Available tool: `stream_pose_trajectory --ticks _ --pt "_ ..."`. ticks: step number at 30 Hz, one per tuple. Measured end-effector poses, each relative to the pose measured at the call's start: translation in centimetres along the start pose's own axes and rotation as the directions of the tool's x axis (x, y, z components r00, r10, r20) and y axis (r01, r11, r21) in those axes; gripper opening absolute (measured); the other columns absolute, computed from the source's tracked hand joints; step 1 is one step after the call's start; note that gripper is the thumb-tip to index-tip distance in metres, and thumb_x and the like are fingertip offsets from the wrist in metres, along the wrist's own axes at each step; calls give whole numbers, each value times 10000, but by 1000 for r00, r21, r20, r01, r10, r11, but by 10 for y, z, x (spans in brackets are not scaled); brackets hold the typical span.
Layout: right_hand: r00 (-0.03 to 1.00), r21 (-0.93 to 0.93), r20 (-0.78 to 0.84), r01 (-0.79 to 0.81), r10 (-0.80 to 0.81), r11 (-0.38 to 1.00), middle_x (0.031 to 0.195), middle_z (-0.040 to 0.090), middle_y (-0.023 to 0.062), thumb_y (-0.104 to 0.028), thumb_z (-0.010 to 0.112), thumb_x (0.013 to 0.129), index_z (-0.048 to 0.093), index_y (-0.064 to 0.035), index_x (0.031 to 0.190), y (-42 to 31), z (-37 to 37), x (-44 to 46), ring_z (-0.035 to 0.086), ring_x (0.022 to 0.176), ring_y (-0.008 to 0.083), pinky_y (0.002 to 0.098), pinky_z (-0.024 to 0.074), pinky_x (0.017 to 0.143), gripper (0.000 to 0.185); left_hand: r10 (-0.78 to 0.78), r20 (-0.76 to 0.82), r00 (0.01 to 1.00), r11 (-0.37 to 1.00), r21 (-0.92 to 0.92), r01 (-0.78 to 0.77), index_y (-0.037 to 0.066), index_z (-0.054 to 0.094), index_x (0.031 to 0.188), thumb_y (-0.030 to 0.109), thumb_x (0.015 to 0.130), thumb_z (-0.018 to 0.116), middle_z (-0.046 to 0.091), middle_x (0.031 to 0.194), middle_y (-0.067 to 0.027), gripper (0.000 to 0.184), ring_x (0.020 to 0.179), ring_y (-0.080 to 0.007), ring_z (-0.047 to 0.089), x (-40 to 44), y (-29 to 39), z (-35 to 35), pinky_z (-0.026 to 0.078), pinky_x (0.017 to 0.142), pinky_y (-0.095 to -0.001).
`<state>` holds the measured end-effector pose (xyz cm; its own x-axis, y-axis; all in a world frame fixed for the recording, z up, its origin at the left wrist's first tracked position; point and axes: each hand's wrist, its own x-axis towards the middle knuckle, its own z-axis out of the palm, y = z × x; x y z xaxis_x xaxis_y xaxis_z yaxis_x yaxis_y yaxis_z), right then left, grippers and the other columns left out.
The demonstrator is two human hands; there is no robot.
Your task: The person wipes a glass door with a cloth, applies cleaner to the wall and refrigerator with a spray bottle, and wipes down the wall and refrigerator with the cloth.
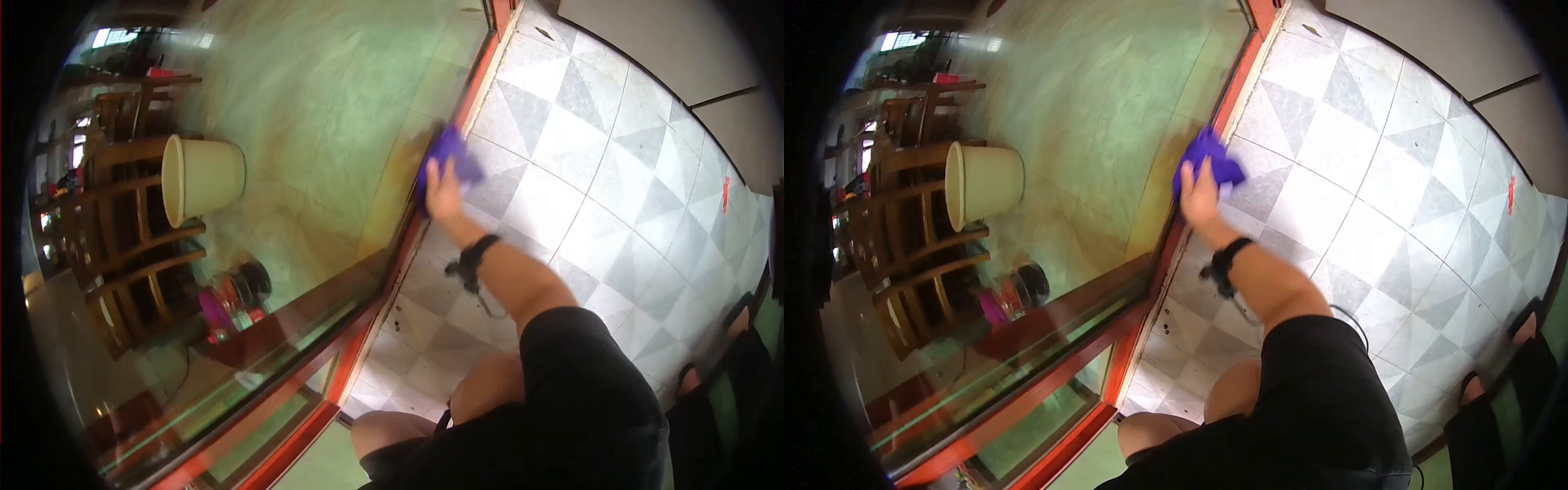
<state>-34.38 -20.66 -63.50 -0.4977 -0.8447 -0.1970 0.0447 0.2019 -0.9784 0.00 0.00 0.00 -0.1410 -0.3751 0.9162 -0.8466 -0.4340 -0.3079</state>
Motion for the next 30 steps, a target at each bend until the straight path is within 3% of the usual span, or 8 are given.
stream_pose_trajectory --ticks 8,13,18,21,24,25,27,30 --pt "695 430 269 -706 667 563 1438 283 218 -360 446 944 163 9 1420 -51 47 -123 292 1326 310 369 258 1070 666 411 81 908 734 562 -382 17 355 1350 158 831 523 456 1309 -190 563 1168 -317 468 32 -49 -23 371 1001 -387" --pt "994 722 -4 75 -105 688 1347 403 166 -337 469 940 252 16 1393 -168 -5 25 426 1199 218 334 339 999 614 510 113 852 565 703 -431 10 385 1335 150 881 445 459 1293 -194 480 1157 -321 472 40 -65 -19 385 989 -376" --pt "599 -7 -211 789 -772 614 1346 407 200 -237 489 923 322 47 1349 -254 5 2 347 1287 294 352 235 1083 538 260 -129 957 965 58 -255 2 442 1287 306 962 372 483 1213 -195 450 1082 -305 532 29 -14 -1 463 872 -365" --pt "410 73 402 877 -819 475 1243 475 233 -386 626 783 588 -83 1144 -188 19 -126 353 1231 431 607 35 1080 473 241 -144 960 970 75 -232 -1 438 1295 232 933 394 469 1255 -176 432 1102 -288 517 24 -13 8 434 914 -336" --pt "504 491 505 500 -701 713 984 608 106 -388 637 769 644 -144 941 -156 4 -116 535 925 311 454 367 856 299 318 -125 940 924 262 -278 1 422 1316 112 895 409 445 1317 -159 435 1143 -280 483 22 -11 7 383 987 -313" --pt "550 244 292 748 -783 617 915 629 149 -380 621 793 634 -87 1016 -134 10 -101 561 822 362 423 401 843 368 349 -38 937 802 530 -277 3 421 1318 104 885 420 441 1329 -143 445 1166 -262 468 21 -3 3 372 998 -303" --pt "850 -22 360 419 -384 908 1146 546 279 -329 518 891 498 70 1206 -112 13 -56 510 1071 415 440 366 965 509 345 149 927 359 891 -277 6 419 1323 88 866 440 435 1352 -110 465 1213 -227 437 23 26 -3 350 1018 -282" --pt "873 225 -155 487 -463 844 1439 234 277 -208 441 940 286 70 1366 -171 10 -7 190 1358 382 379 163 1106 532 234 292 927 -193 949 -250 9 418 1328 71 847 461 428 1375 -78 487 1259 -191 406 18 59 -6 327 1039 -262"
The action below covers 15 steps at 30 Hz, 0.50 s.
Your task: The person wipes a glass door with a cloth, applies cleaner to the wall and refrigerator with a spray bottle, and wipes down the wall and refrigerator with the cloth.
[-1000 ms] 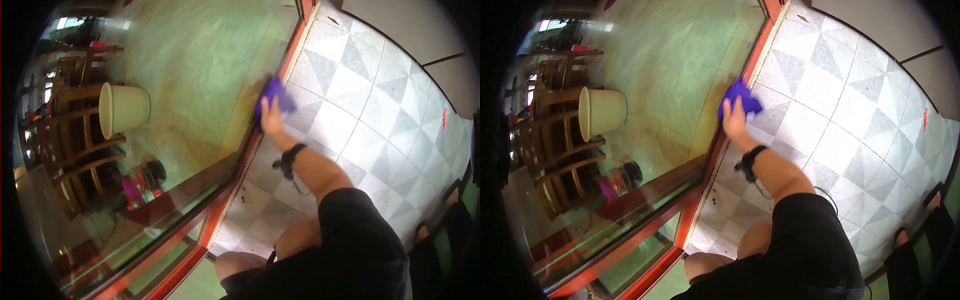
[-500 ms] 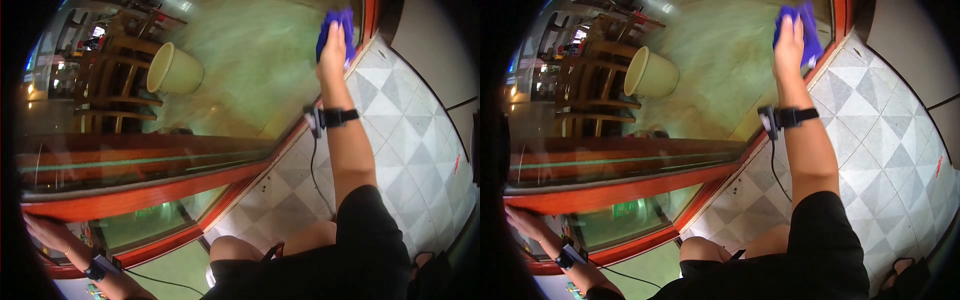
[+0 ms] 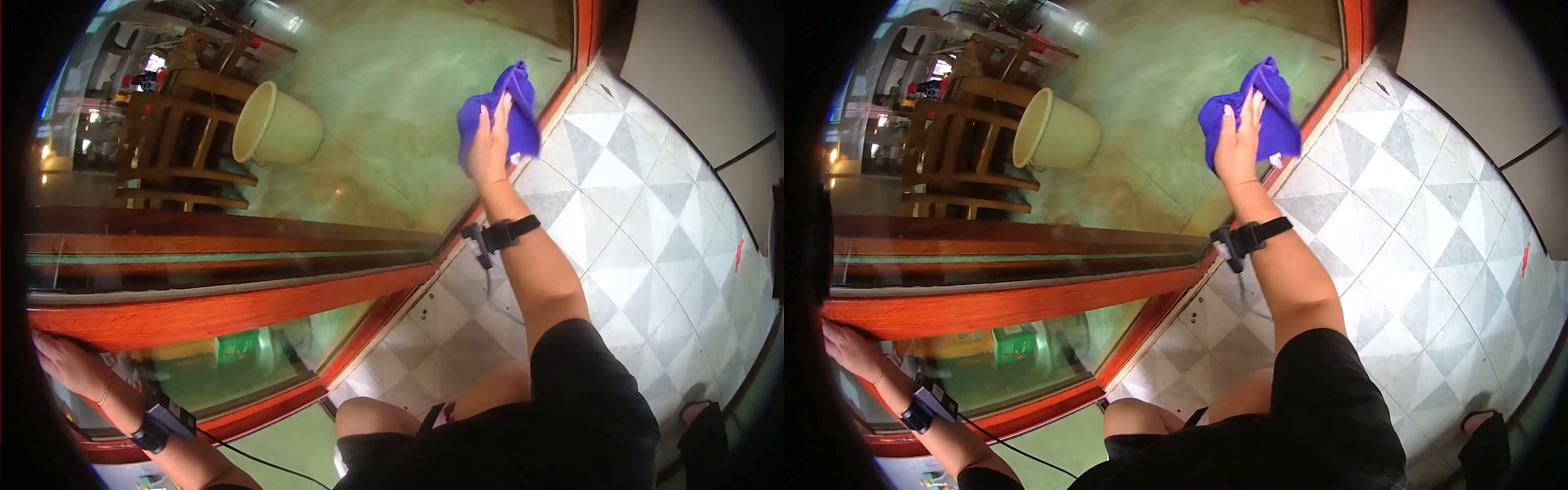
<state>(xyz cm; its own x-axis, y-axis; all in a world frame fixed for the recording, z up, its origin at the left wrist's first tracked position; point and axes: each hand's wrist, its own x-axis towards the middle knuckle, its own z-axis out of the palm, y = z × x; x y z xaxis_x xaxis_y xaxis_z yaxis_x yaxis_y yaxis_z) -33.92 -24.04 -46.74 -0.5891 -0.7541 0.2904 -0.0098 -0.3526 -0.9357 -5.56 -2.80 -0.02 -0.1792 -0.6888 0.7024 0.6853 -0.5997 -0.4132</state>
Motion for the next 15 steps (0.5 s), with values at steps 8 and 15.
stream_pose_trajectory --ticks 8,15 --pt "962 -22 225 162 -153 986 1296 424 281 -183 437 927 290 14 1389 -31 4 -64 404 1213 415 416 289 1040 523 20 -83 996 977 -211 -37 28 407 1325 143 741 603 462 1331 -139 626 1233 -240 447 -7 11 72 349 1032 -290" --pt "945 -68 -326 -7 -15 998 1340 415 225 -276 466 936 352 0 1352 -9 21 123 393 1250 314 349 286 1030 513 -64 -192 979 922 -388 -16 61 469 1274 280 690 663 559 1204 -95 653 1089 -219 561 -7 22 131 456 879 -302"
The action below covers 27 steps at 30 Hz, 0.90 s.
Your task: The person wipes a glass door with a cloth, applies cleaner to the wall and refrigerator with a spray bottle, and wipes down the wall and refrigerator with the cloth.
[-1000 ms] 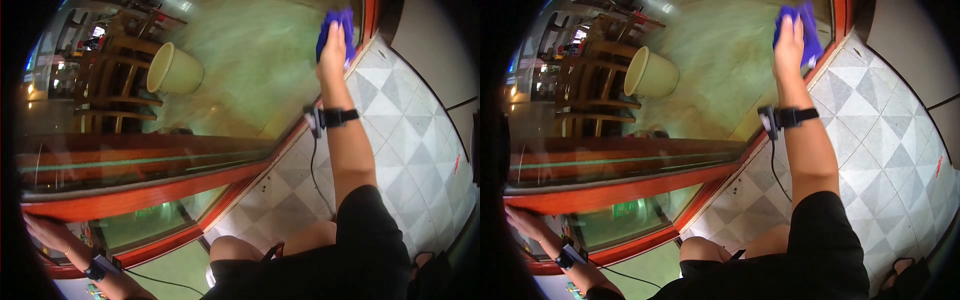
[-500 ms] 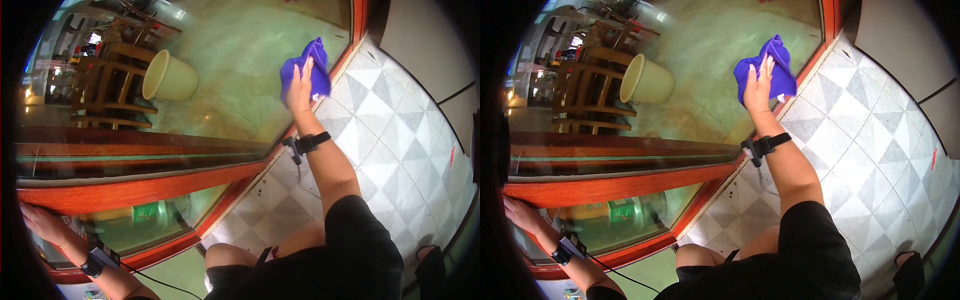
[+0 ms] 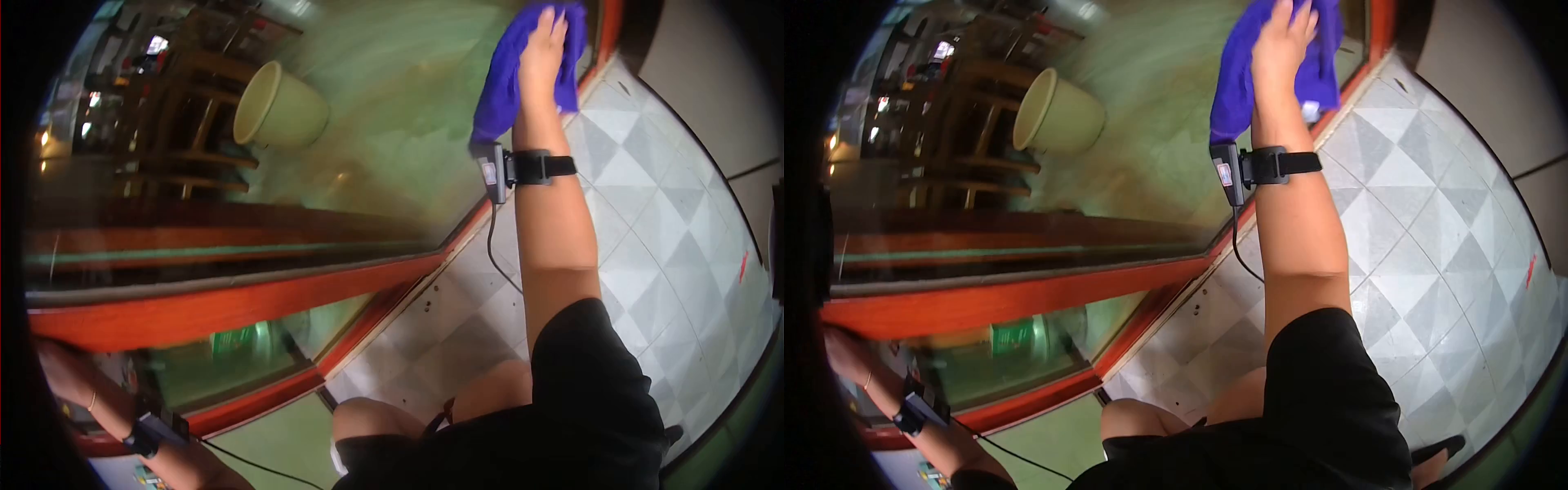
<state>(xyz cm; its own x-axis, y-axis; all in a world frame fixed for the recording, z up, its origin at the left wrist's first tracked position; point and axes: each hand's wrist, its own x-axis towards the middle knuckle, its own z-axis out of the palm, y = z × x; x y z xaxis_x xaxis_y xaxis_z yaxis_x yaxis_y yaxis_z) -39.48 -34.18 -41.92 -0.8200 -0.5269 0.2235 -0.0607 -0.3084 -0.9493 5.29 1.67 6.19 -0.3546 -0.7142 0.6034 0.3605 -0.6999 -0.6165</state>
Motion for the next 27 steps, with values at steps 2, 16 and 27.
stream_pose_trajectory --ticks 2,16,27 --pt "975 46 138 168 -173 985 1331 409 220 -329 485 913 363 -34 1351 -85 1 -32 366 1252 333 406 257 1037 542 29 -15 999 1000 10 -29 49 462 1286 224 724 626 541 1236 -93 611 1096 -207 557 9 -3 -2 460 862 -273" --pt "-100 683 714 315 -692 659 1065 575 72 -292 620 782 621 -165 1046 -239 -49 -232 544 1000 272 422 434 830 293 -596 514 617 -479 -844 241 -82 288 1362 256 984 321 283 1442 -205 508 1336 -279 278 45 47 -169 197 1103 -342" --pt "-173 761 646 73 -744 644 1121 549 133 -231 580 779 518 -62 1189 -280 -24 -259 549 1001 242 406 446 838 448 -303 417 857 -866 -496 -65 19 -10 1446 578 918 296 3 1515 -181 828 1405 -287 -11 21 20 -150 -3 1123 -424"
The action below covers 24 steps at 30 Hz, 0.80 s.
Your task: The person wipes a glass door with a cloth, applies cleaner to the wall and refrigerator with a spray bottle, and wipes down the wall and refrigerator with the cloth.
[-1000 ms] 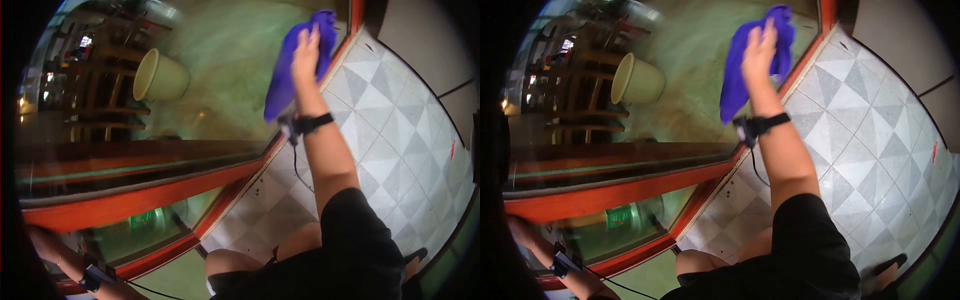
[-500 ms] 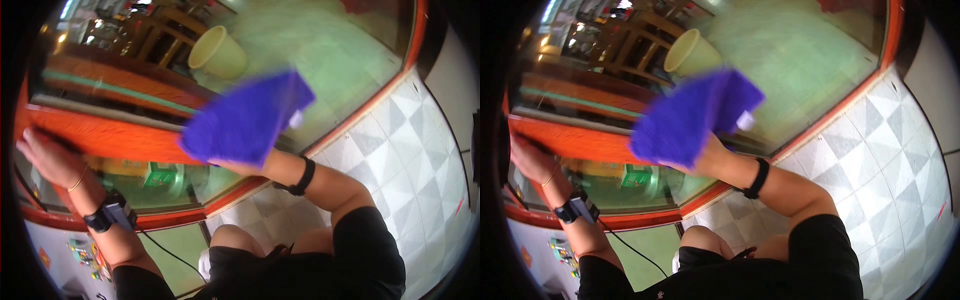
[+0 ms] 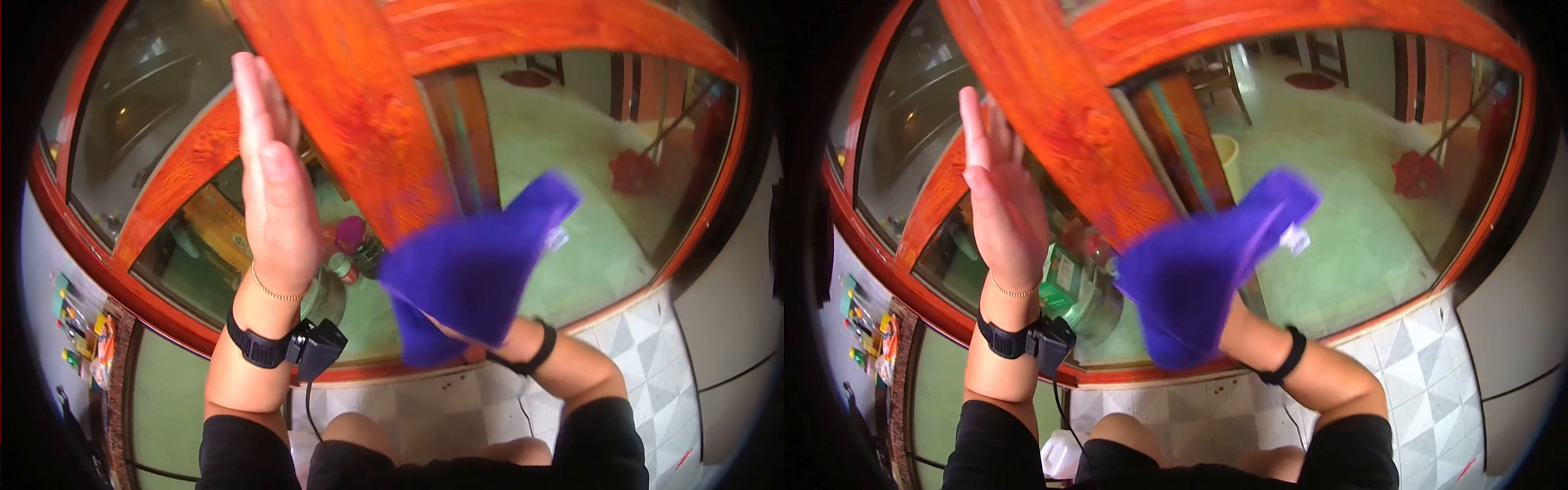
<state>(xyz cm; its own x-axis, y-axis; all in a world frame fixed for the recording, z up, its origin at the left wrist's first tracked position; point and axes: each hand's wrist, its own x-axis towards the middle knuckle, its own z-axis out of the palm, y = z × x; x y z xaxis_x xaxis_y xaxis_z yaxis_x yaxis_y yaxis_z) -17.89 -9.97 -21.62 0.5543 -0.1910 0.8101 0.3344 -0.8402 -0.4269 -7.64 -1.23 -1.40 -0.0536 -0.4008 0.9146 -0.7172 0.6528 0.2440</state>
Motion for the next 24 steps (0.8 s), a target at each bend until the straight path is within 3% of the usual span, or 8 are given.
stream_pose_trajectory --ticks 3,5,9,12,16,20,22,24 --pt "935 -523 208 354 -287 775 992 594 121 -210 575 751 551 -87 1119 8 -7 -26 597 885 224 395 495 722 389 -51 -14 999 998 -45 50 15 -17 1444 597 908 303 -22 1517 -172 854 1405 -284 -7 3 15 4 0 1122 -430" --pt "878 -612 469 249 92 750 768 603 60 -205 574 711 598 -137 941 -43 -36 16 607 660 205 403 491 524 241 88 124 988 993 -94 -77 -34 -46 1423 555 920 326 -25 1507 -200 859 1402 -285 21 -2 -11 -14 28 1125 -397" --pt "850 -700 452 150 270 698 612 547 16 -248 588 690 593 -167 794 -122 -68 129 558 505 199 449 422 396 132 -93 234 968 959 -239 150 -76 -64 1406 553 918 338 29 1492 -249 892 1394 -304 105 3 5 -35 55 1123 -401" --pt "997 -779 12 54 -71 624 726 576 -22 -343 613 682 592 -179 779 -144 -89 190 561 656 193 343 402 617 192 -190 320 928 941 -210 265 -25 40 1433 411 934 425 190 1473 -232 766 1379 -320 186 12 28 -72 29 1109 -495" --pt "959 -885 -33 102 -282 453 726 536 -4 -388 568 727 554 -159 756 -170 -113 256 516 643 214 344 353 588 231 -416 324 850 905 57 421 6 227 1418 253 906 524 258 1463 -184 642 1343 -294 291 18 69 -154 192 1109 -382" --pt "965 -742 -194 -29 -173 669 774 495 65 -340 562 749 499 -100 822 -203 -121 328 493 725 247 365 363 650 258 -821 431 374 484 179 857 96 388 1367 191 878 576 464 1340 -143 533 1184 -287 498 -20 121 -253 373 1011 -352" --pt "950 -776 -227 -44 -214 629 825 482 79 -330 565 759 477 -91 869 -205 -126 353 477 773 258 374 351 686 278 -872 309 380 446 178 877 84 437 1331 210 880 577 493 1311 -150 489 1156 -290 519 -51 154 -308 417 962 -355" --pt "935 -803 -257 -65 -246 592 876 469 92 -320 569 768 454 -81 917 -208 -127 374 462 821 269 384 338 723 304 -925 -75 373 349 225 910 40 542 1217 195 865 588 593 1126 -206 387 975 -321 604 -92 189 -360 471 862 -371"
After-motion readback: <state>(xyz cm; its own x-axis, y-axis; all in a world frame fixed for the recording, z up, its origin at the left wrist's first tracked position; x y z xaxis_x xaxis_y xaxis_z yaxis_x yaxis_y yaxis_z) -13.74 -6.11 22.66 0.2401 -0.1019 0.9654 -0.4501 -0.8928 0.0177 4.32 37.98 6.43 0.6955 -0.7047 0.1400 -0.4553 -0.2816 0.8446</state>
